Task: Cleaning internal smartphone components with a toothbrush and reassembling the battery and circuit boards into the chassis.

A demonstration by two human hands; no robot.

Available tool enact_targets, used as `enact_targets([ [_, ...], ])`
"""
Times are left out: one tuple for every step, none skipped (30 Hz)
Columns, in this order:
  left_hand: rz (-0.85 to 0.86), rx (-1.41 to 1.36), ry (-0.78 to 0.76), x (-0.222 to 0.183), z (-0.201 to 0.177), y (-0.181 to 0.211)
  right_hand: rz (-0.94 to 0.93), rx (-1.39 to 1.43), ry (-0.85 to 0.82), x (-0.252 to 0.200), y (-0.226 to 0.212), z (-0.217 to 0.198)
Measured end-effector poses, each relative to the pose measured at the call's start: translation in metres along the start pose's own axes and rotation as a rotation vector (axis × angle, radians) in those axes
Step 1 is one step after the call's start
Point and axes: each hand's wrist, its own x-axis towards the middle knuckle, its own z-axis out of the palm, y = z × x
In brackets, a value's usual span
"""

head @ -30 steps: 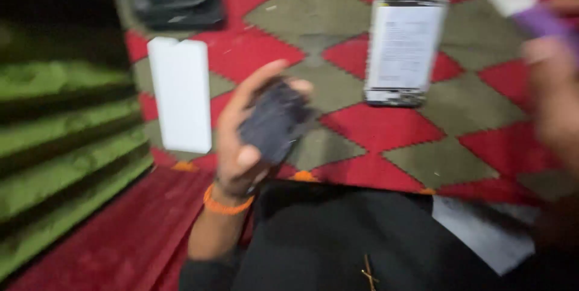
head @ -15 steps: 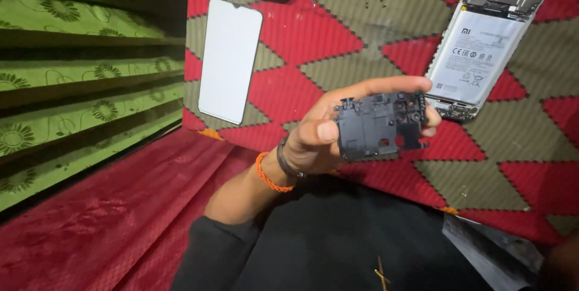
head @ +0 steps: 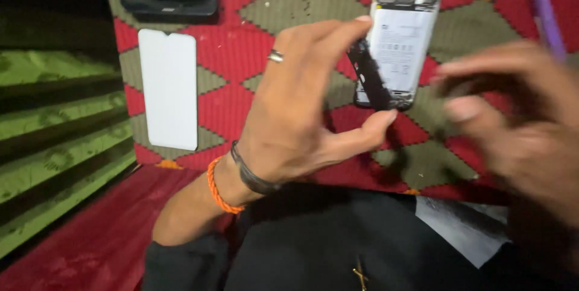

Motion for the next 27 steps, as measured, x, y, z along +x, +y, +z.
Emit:
enact_targets([
  [0.085, 0.106, -0.003, 0.007, 0.002, 0.006, 0.0, 0.13, -0.008, 0.008, -0.011, 0.005],
  [0.167, 0.216, -0.002, 0.014, 0.003, 0.012, -0.006, 0.263, -0.018, 0.018, -0.021, 0.011],
  [0.179, 0.212, -0.001, 0.017, 0.009, 0.01, -0.005, 0.256, -0.008, 0.019, -0.016, 0.016],
  [0.202, 0.327, 0.014, 0.019, 0.015, 0.009, 0.029, 0.217, 0.041, 0.021, -0.011, 0.02],
  [0.225, 0.442, 0.031, 0.021, 0.02, 0.007, 0.063, 0.178, 0.089, 0.022, -0.007, 0.025],
  [0.229, 0.439, 0.036, 0.022, 0.02, 0.002, 0.061, 0.172, 0.093, 0.027, -0.002, 0.024],
  [0.206, 0.397, -0.005, 0.022, 0.021, -0.004, 0.128, 0.266, 0.114, 0.031, 0.003, 0.023],
  [0.181, 0.355, -0.047, 0.022, 0.021, -0.009, 0.196, 0.362, 0.132, 0.035, 0.008, 0.022],
  [0.182, 0.353, -0.045, 0.026, 0.02, -0.016, 0.196, 0.359, 0.132, 0.041, 0.019, 0.019],
  [0.2, 0.344, -0.089, 0.03, 0.019, -0.023, 0.166, 0.39, 0.113, 0.047, 0.029, 0.017],
  [0.217, 0.335, -0.133, 0.034, 0.019, -0.029, 0.136, 0.421, 0.093, 0.052, 0.039, 0.014],
  [0.225, 0.33, -0.133, 0.04, 0.018, -0.036, 0.139, 0.416, 0.1, 0.056, 0.04, 0.015],
  [0.231, 0.274, -0.161, 0.046, 0.018, -0.042, 0.108, 0.42, 0.08, 0.061, 0.04, 0.015],
  [0.237, 0.221, -0.187, 0.051, 0.017, -0.048, 0.074, 0.425, 0.058, 0.066, 0.041, 0.016],
  [0.244, 0.218, -0.187, 0.054, 0.019, -0.053, 0.074, 0.42, 0.064, 0.068, 0.043, 0.019],
  [0.267, 0.26, -0.189, 0.058, 0.02, -0.059, 0.066, 0.424, 0.059, 0.072, 0.045, 0.022],
  [0.29, 0.302, -0.191, 0.061, 0.021, -0.065, 0.058, 0.427, 0.054, 0.075, 0.048, 0.026],
  [0.295, 0.302, -0.19, 0.063, 0.021, -0.067, 0.057, 0.425, 0.059, 0.077, 0.048, 0.027],
  [0.307, 0.322, -0.185, 0.065, 0.021, -0.068, 0.078, 0.466, 0.074, 0.079, 0.048, 0.029],
  [0.317, 0.343, -0.181, 0.066, 0.021, -0.07, 0.101, 0.508, 0.089, 0.08, 0.048, 0.031],
  [0.32, 0.342, -0.18, 0.067, 0.021, -0.071, 0.101, 0.507, 0.091, 0.082, 0.048, 0.031],
  [0.297, 0.299, -0.195, 0.068, 0.021, -0.072, 0.075, 0.485, 0.087, 0.082, 0.048, 0.03],
  [0.274, 0.257, -0.209, 0.068, 0.021, -0.073, 0.049, 0.463, 0.083, 0.083, 0.049, 0.03],
  [0.275, 0.255, -0.21, 0.07, 0.022, -0.074, 0.051, 0.463, 0.084, 0.082, 0.048, 0.029],
  [0.273, 0.207, -0.196, 0.072, 0.022, -0.075, 0.064, 0.432, 0.092, 0.081, 0.047, 0.027],
  [0.27, 0.161, -0.18, 0.073, 0.023, -0.077, 0.076, 0.4, 0.101, 0.081, 0.046, 0.026],
  [0.271, 0.159, -0.18, 0.075, 0.023, -0.077, 0.077, 0.399, 0.101, 0.081, 0.049, 0.024],
])
